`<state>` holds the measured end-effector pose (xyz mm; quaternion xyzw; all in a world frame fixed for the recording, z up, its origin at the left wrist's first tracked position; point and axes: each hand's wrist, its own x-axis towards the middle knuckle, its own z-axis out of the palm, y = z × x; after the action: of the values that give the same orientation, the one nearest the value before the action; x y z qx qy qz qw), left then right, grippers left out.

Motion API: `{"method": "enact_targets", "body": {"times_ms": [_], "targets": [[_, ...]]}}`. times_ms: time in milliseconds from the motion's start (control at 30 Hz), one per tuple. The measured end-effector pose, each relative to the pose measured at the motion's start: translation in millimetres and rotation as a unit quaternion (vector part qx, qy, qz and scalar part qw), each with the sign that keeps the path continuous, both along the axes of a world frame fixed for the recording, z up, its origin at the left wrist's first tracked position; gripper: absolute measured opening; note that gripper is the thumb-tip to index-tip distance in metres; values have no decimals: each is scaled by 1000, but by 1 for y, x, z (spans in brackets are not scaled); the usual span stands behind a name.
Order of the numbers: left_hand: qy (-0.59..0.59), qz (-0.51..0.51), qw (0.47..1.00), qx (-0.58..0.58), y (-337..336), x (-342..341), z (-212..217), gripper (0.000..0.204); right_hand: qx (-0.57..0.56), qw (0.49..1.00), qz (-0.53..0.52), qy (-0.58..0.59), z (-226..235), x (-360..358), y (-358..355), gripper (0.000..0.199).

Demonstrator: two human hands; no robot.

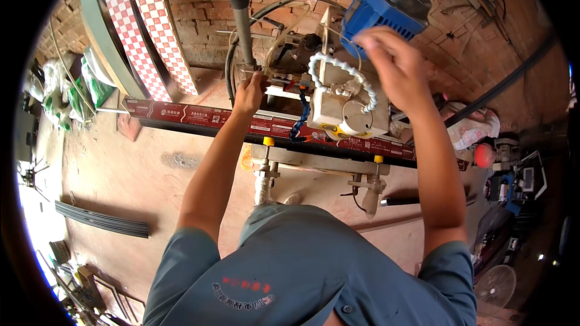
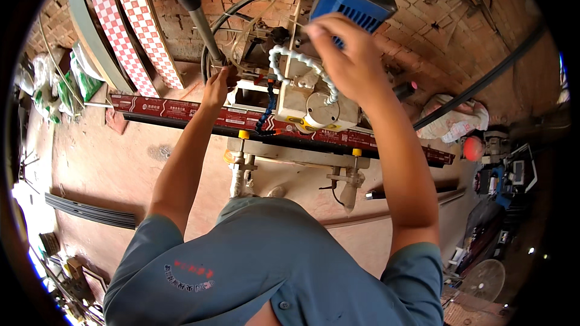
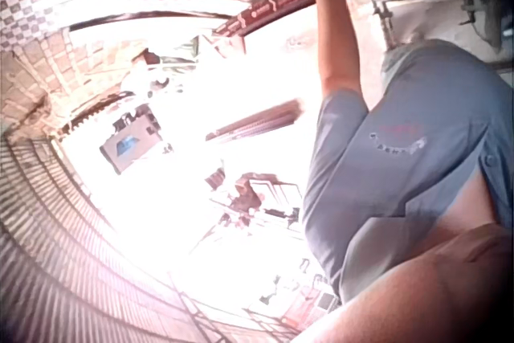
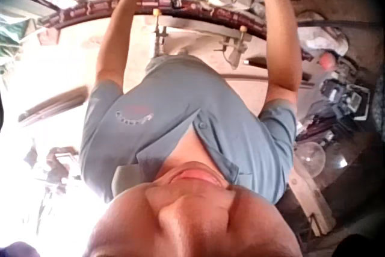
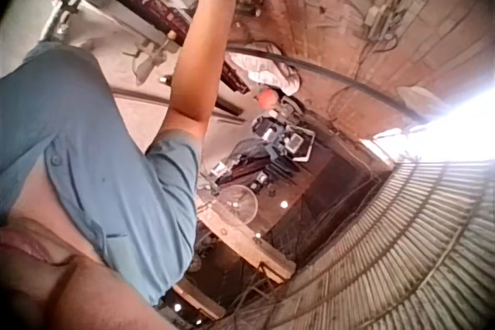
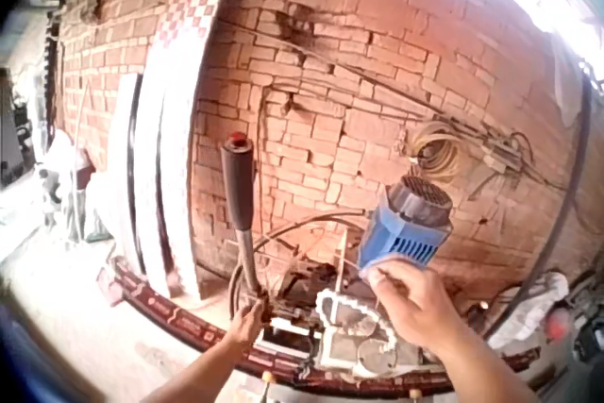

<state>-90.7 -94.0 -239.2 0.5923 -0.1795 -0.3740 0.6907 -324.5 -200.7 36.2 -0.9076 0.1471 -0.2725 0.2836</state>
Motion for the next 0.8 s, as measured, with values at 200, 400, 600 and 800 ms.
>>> {"method": "enact_targets", "body": {"times_ms": [200, 400, 600, 800], "targets": [[226, -63, 962, -143, -36, 7, 21, 33, 134, 939, -24, 316, -36, 102, -59, 46], [232, -178, 954, -62, -62, 18, 17, 29, 35, 834, -98, 543, -76, 152, -102, 50], [203, -236, 949, 58, -75, 31, 40, 35, -142, 826, -44, 543, -105, 168, -128, 53], [26, -205, 964, 166, -91, 36, 55, 39, -181, 831, -19, 525, -100, 163, -109, 52]]}}
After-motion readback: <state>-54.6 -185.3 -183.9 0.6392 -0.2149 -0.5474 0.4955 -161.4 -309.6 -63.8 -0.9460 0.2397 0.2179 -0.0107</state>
